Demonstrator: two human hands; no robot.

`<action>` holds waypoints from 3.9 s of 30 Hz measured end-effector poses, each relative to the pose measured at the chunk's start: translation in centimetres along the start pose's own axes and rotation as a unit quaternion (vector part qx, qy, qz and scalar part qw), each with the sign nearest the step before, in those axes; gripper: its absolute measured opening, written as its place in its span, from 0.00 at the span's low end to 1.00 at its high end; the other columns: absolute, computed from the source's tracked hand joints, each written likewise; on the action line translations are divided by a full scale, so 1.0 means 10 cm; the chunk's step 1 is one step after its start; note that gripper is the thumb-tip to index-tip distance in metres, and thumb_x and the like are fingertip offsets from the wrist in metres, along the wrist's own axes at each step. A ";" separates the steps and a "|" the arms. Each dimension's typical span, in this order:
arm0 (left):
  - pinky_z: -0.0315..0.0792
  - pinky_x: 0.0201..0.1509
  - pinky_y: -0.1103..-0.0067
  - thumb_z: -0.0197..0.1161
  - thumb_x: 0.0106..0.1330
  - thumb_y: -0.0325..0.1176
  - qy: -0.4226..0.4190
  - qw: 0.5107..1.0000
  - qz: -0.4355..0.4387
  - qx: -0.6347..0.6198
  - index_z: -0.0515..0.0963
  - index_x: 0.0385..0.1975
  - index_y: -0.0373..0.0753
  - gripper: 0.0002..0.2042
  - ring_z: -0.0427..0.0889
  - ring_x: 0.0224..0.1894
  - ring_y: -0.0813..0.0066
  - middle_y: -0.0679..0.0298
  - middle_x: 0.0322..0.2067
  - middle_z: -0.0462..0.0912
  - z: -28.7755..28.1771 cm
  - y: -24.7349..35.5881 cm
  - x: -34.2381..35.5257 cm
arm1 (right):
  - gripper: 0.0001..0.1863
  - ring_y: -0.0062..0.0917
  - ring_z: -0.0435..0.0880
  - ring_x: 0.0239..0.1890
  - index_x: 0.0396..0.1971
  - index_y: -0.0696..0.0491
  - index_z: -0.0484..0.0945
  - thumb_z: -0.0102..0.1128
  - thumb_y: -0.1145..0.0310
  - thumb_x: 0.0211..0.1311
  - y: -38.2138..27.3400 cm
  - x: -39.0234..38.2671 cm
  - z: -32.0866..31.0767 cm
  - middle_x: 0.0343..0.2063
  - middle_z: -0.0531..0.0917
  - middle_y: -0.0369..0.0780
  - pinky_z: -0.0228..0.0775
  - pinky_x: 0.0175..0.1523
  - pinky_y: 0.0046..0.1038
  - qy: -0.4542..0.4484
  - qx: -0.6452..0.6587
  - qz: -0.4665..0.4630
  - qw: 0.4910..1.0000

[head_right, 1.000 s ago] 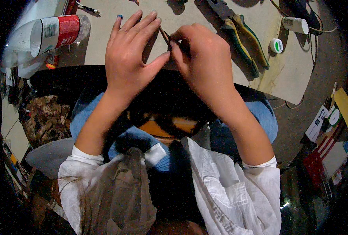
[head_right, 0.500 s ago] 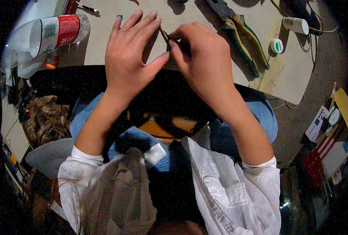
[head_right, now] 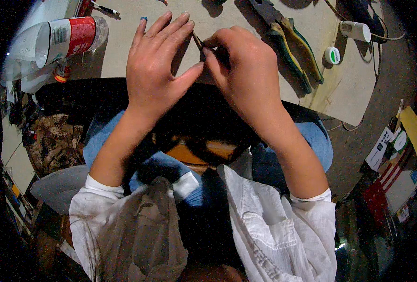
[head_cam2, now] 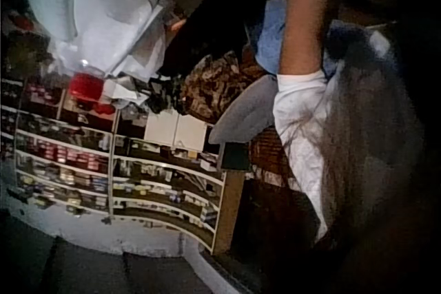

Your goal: The person strips the insulation from a copper wire using pliers and a screwdriver. They then twist the exposed strands and wrap them around a small metal component, securing the connection by hand.

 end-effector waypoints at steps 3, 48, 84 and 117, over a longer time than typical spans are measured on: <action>0.58 0.74 0.51 0.76 0.51 0.40 0.001 1.000 0.001 0.000 0.79 0.55 0.37 0.29 0.73 0.65 0.55 0.57 0.59 0.80 0.01 -0.01 -0.01 | 0.07 0.42 0.83 0.30 0.34 0.56 0.82 0.70 0.73 0.55 -0.01 0.01 -0.01 0.27 0.80 0.46 0.75 0.37 0.37 -0.001 -0.016 -0.006 1.000; 0.68 0.56 0.66 0.75 0.53 0.33 0.010 0.991 -0.079 -0.103 0.83 0.37 0.42 0.12 0.76 0.49 0.58 0.58 0.41 0.81 -0.14 -0.18 0.22 | 0.04 0.46 0.82 0.33 0.29 0.55 0.80 0.65 0.75 0.53 -0.13 -0.03 0.03 0.28 0.79 0.46 0.76 0.37 0.43 -0.045 -0.071 -0.039 0.996; 0.73 0.58 0.62 0.74 0.52 0.46 -0.007 0.991 -0.133 -0.014 0.90 0.35 0.54 0.12 0.78 0.53 0.54 0.61 0.40 0.84 0.12 -0.73 0.44 | 0.06 0.42 0.85 0.38 0.34 0.46 0.87 0.65 0.63 0.61 0.02 0.41 0.17 0.35 0.83 0.41 0.77 0.41 0.42 0.042 -0.184 -0.035 0.981; 0.75 0.52 0.65 0.73 0.51 0.42 -0.028 0.987 -0.155 -0.041 0.91 0.32 0.49 0.10 0.82 0.42 0.58 0.60 0.32 0.87 0.10 -0.72 0.49 | 0.04 0.47 0.82 0.37 0.33 0.55 0.78 0.60 0.74 0.58 -0.06 0.29 0.13 0.33 0.78 0.47 0.75 0.40 0.44 0.008 -0.155 -0.108 0.982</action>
Point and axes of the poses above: each hand's wrist, its own x-axis towards the middle knuckle, its own z-axis out of the palm, y = z × x, the point moved 7 cm from there along x, towards the middle knuckle
